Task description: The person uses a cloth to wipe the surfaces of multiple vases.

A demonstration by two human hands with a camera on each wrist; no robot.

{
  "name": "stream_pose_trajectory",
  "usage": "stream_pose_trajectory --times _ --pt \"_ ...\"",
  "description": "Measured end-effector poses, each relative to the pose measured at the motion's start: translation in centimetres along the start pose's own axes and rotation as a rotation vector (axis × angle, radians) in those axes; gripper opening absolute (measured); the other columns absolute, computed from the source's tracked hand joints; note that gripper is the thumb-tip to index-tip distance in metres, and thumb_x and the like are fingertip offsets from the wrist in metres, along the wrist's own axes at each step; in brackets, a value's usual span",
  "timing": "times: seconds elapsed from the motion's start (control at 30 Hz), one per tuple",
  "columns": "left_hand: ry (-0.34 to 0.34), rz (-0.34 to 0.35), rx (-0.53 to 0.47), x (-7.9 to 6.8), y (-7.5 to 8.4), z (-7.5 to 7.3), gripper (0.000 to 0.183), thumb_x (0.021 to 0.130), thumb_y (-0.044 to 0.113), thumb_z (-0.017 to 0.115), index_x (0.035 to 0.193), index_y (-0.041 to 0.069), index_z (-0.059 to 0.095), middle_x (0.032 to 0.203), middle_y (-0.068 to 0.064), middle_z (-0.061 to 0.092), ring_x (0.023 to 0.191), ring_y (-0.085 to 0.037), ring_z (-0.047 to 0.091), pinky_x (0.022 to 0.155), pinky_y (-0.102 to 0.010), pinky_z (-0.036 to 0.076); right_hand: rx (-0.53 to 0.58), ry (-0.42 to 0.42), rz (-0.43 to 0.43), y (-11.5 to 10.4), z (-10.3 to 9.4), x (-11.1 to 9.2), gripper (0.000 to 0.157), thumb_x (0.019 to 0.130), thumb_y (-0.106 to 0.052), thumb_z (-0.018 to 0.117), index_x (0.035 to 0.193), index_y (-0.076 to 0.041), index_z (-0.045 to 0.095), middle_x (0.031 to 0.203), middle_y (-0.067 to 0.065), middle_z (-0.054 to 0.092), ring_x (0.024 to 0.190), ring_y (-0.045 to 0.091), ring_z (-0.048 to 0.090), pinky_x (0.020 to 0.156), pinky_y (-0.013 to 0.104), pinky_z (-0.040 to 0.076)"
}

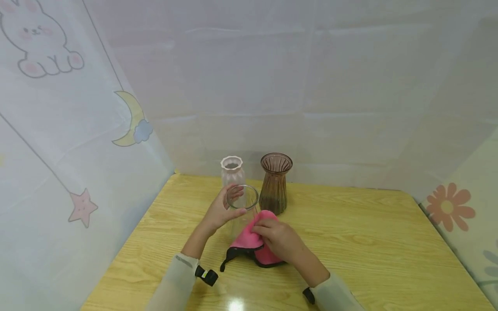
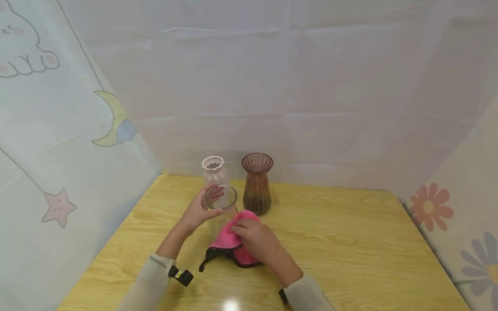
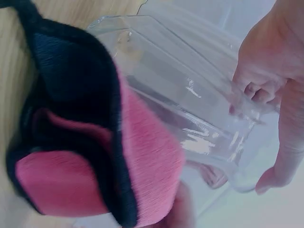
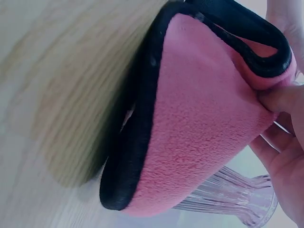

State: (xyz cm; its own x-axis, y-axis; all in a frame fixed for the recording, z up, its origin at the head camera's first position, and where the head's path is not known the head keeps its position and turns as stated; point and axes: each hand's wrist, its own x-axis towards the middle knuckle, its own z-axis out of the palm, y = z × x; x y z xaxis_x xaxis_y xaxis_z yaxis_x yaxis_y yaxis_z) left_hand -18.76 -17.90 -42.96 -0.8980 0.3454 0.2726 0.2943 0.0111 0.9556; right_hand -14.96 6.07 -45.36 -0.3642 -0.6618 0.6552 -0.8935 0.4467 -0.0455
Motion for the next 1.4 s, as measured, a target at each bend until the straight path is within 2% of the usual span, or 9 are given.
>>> stream_pose_trajectory --times 0.13,0.27,0.37,0.57,0.7,0.8,0.97,1.13,1.4 --pt "-0.042 0.019 -0.054 0.3 -0.2 -0.5 0.100 0.084 0.022 0.085 0.157 0.000 0.022 0.156 -0.028 0.036 0.145 -0.040 0.035 0.122 -0.052 0.022 -0.004 -0.101 0.031 -0.3 -0.1 -0.1 0.025 0.080 0.002 0.080 0.101 -0.013 0.079 0.099 -0.001 0.074 0.095 0.013 0.070 0.078 0.024 0.058" --pt "0.038 0.007 -0.023 -0.2 -0.6 -0.2 0.106 0.081 0.032 0.087 0.159 0.005 0.020 0.158 -0.022 0.036 0.148 -0.037 0.030 0.122 -0.057 0.016 -0.016 -0.134 0.036 -0.7 -0.5 -0.3 0.024 0.081 0.000 0.080 0.101 -0.013 0.079 0.099 -0.001 0.075 0.094 0.012 0.071 0.079 0.024 0.058" --pt "0.144 -0.019 0.049 -1.0 -0.4 0.8 0.114 0.076 0.038 0.090 0.159 0.007 0.020 0.158 -0.018 0.037 0.147 -0.036 0.031 0.120 -0.061 0.017 -0.031 -0.061 0.017 -0.8 -1.2 -0.2 0.026 0.078 0.000 0.081 0.100 -0.014 0.079 0.098 -0.002 0.074 0.091 0.012 0.072 0.077 0.025 0.059" --pt "0.310 -0.080 0.133 -1.8 0.7 3.2 0.109 0.073 0.028 0.092 0.156 0.004 0.026 0.149 -0.017 0.046 0.140 -0.034 0.039 0.118 -0.058 0.026 -0.036 0.159 0.010 -1.0 -3.2 0.5 0.035 0.073 0.006 0.082 0.103 -0.012 0.078 0.106 0.004 0.074 0.094 0.021 0.073 0.079 0.033 0.060" --pt "0.360 -0.096 0.160 -1.4 1.1 3.7 0.101 0.075 0.025 0.091 0.153 0.005 0.030 0.144 -0.015 0.051 0.135 -0.031 0.045 0.114 -0.057 0.033 -0.047 0.265 0.001 -0.8 -3.8 1.2 0.016 0.099 -0.005 0.063 0.103 -0.009 0.078 0.107 0.008 0.074 0.097 0.026 0.073 0.082 0.036 0.060" --pt "0.334 -0.086 0.180 -1.3 1.0 3.3 0.097 0.075 0.025 0.091 0.151 0.007 0.033 0.141 -0.014 0.054 0.132 -0.028 0.049 0.114 -0.057 0.034 -0.045 0.301 0.001 -0.4 -3.6 1.3 0.035 0.109 -0.017 0.045 0.103 -0.008 0.078 0.107 0.010 0.074 0.098 0.026 0.073 0.085 0.037 0.059" --pt "0.200 -0.055 0.126 -1.2 0.5 2.0 0.094 0.080 0.018 0.088 0.154 0.006 0.031 0.145 -0.018 0.052 0.136 -0.030 0.048 0.117 -0.058 0.029 -0.035 0.276 0.022 0.3 -2.6 1.1 0.019 0.098 -0.002 0.063 0.105 -0.010 0.079 0.111 0.007 0.075 0.103 0.025 0.072 0.086 0.039 0.059" --pt "0.086 -0.046 0.006 -1.0 0.1 0.9 0.092 0.083 0.005 0.083 0.156 0.005 0.027 0.149 -0.026 0.045 0.141 -0.033 0.043 0.121 -0.051 0.026 -0.025 0.266 0.019 0.6 -1.2 1.3 0.032 0.081 0.009 0.072 0.106 -0.010 0.078 0.111 0.007 0.074 0.103 0.025 0.072 0.085 0.037 0.059" --pt "0.042 -0.038 -0.049 -0.9 -0.1 0.3 0.097 0.081 0.010 0.086 0.157 0.004 0.026 0.148 -0.026 0.045 0.141 -0.036 0.041 0.121 -0.051 0.025 -0.031 0.282 0.021 0.4 0.1 1.7 0.032 0.078 0.009 0.075 0.105 -0.008 0.078 0.106 0.007 0.073 0.102 0.024 0.071 0.084 0.035 0.059"
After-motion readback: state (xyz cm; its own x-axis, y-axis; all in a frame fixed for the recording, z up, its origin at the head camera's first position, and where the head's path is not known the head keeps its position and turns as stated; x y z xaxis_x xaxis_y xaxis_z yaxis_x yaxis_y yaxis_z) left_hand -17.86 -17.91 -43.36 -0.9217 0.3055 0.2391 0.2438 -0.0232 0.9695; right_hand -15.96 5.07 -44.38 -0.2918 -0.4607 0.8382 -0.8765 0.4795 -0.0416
